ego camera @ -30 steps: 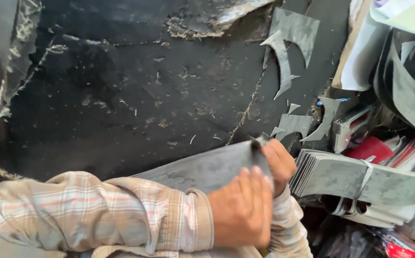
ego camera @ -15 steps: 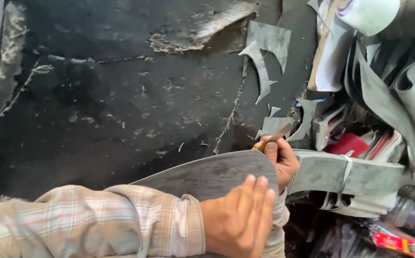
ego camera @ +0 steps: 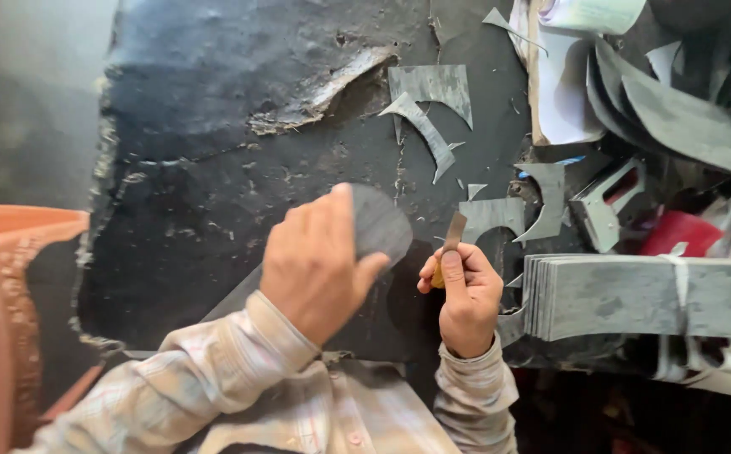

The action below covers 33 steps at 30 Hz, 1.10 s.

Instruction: Using a small blade to precisely cut and shape pieces of grey material on a workbench.

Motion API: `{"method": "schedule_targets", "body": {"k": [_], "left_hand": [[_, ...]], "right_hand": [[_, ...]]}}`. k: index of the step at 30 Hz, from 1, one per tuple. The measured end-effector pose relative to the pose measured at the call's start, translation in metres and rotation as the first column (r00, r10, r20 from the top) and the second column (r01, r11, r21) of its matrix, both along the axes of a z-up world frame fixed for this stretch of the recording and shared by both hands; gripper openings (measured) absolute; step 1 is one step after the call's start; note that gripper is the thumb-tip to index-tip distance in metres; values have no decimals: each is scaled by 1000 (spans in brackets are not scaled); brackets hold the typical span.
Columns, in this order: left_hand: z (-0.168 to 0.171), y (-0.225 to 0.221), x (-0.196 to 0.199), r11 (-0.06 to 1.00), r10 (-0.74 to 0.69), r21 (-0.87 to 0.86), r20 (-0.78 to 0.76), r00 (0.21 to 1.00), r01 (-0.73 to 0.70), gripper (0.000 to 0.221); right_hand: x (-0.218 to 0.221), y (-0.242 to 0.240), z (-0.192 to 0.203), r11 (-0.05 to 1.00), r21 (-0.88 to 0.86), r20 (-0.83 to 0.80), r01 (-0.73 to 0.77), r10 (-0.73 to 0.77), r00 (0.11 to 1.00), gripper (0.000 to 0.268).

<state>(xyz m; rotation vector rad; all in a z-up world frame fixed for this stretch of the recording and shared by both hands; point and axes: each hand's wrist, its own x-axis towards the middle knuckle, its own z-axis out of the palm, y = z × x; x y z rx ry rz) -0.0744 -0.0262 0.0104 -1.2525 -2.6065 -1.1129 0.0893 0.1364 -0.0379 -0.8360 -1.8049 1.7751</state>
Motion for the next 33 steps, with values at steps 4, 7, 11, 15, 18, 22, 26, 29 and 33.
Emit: {"method": "schedule_targets", "body": {"k": [4,7,11,15,18,22,26,29,33], "left_hand": [[-7,-7,-14,977,123,-177,-9,992,-122,83],[-15,-9,-12,943,159,-294,-12,987,-156,58],[-19,-15,-19,976,131,-197,172,976,-96,51],[-17,-23,-17,943,-79,-296,250,965,154,42],[-19,-27,1,961,-184,-160,229,956,224,36],[-5,-33,29,970,-192,-130,122,974,207,35],[4,-38,50,983,-157,-99,-6,988,155,30],[6,-41,60,982,-155,-114,-65,986,147,27],[3,-44,65,976,-184,-139,-130,974,166,18]], "right_hand": [[-10,-10,7,989,148,2,32,-33,999,17],[-12,-12,11,936,339,-20,99,-98,995,14],[-10,-17,19,851,501,-18,157,-171,985,12],[-9,-36,38,513,855,9,68,-147,989,11],[-6,-50,38,189,982,-17,26,-50,999,21],[9,-58,49,-32,996,81,-80,43,996,30],[21,-60,60,-311,941,165,-134,76,983,38],[24,-59,71,-420,896,192,-145,71,979,39],[24,-59,75,-493,856,226,-153,92,970,39]]}}
